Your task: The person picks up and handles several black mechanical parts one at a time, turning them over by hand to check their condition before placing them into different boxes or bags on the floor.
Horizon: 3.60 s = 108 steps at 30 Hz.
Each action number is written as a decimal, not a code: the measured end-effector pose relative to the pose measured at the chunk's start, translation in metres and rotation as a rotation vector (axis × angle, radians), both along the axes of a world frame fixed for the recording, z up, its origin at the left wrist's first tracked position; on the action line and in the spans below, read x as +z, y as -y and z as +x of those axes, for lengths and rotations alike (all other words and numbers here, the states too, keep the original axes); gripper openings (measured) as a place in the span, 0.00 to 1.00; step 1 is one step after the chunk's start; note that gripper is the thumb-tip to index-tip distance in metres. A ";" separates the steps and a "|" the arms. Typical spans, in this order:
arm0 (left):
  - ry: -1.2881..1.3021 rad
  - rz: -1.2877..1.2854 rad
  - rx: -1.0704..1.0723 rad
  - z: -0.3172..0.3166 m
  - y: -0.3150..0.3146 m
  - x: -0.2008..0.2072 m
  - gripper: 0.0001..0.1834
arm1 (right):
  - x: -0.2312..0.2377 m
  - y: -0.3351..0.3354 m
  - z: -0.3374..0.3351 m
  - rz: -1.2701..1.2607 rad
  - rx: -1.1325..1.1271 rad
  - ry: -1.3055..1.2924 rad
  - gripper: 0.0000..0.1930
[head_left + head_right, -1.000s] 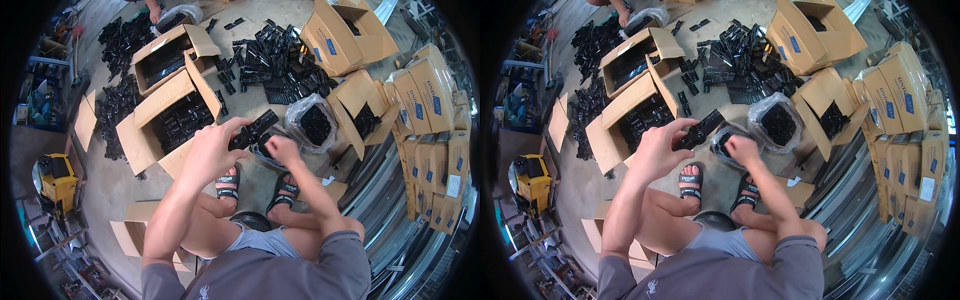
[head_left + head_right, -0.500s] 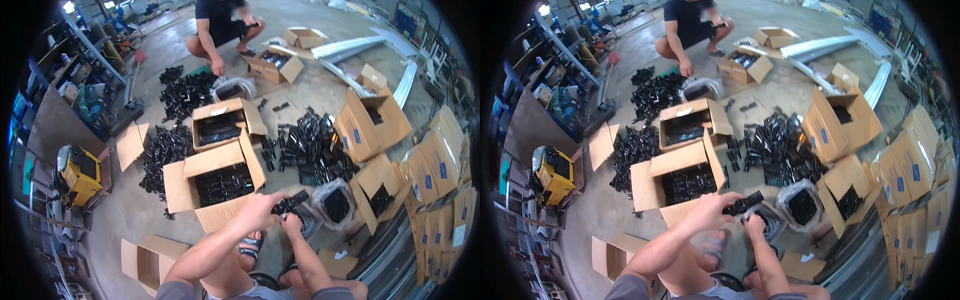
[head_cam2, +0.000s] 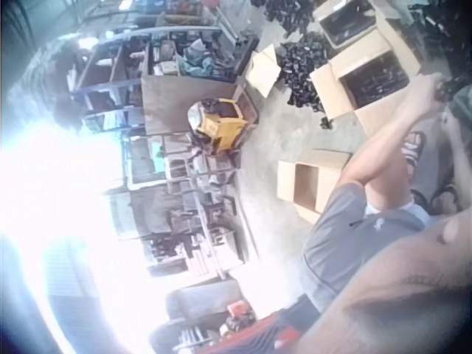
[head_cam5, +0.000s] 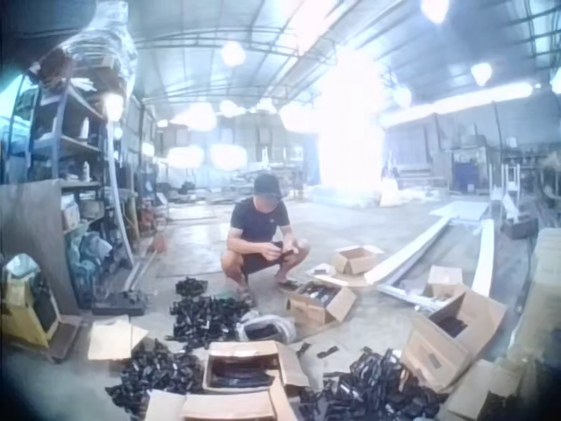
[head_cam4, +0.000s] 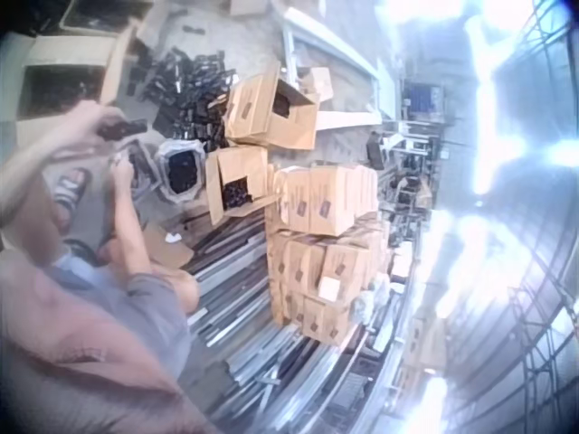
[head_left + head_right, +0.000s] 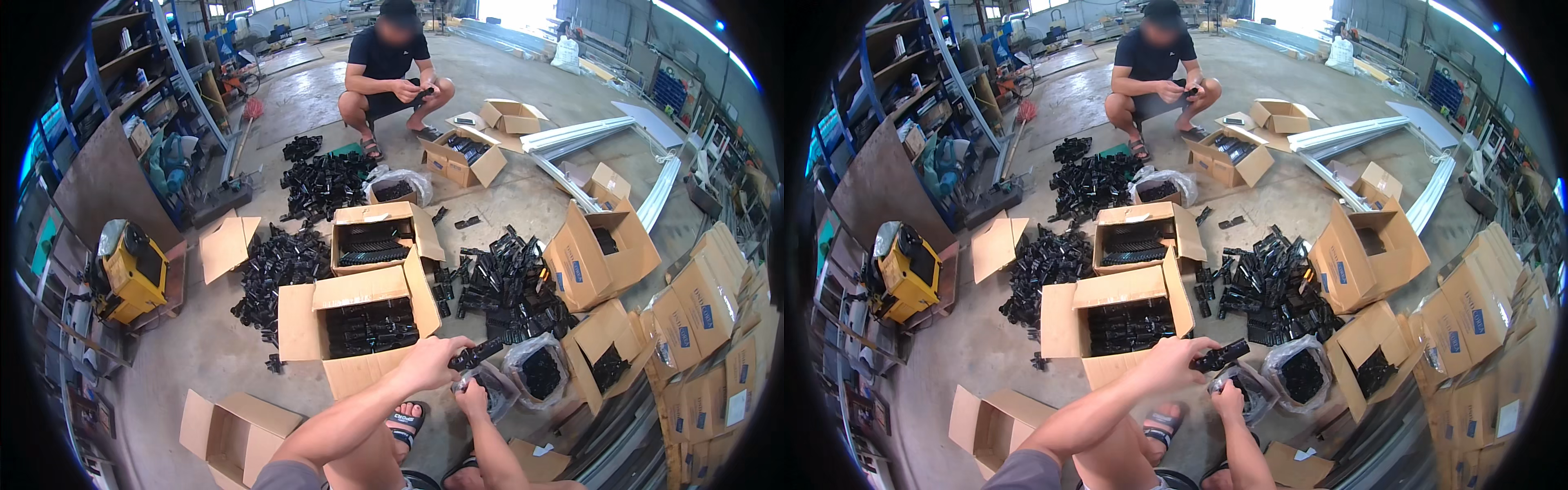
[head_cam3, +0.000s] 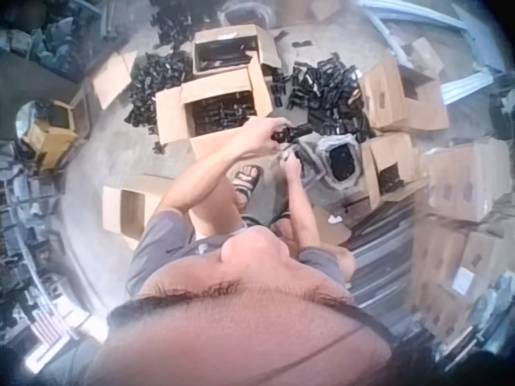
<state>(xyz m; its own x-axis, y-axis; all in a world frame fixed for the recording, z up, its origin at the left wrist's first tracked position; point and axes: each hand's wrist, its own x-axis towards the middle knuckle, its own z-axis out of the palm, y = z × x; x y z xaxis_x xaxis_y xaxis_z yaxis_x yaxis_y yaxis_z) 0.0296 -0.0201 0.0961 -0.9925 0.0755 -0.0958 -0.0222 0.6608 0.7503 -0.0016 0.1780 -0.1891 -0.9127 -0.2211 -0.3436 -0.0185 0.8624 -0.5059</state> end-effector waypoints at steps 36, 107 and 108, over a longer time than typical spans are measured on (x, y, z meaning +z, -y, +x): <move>-0.182 -0.101 -0.127 0.019 -0.014 -0.009 0.38 | 0.298 -0.017 -0.025 -0.297 0.685 -0.723 0.05; 0.171 0.534 -0.125 0.025 -0.012 0.021 0.44 | 0.259 -0.040 -0.028 -1.395 -0.132 0.071 0.07; 0.191 0.554 -0.110 0.025 -0.011 0.021 0.44 | 0.260 -0.039 -0.028 -1.379 -0.137 0.066 0.07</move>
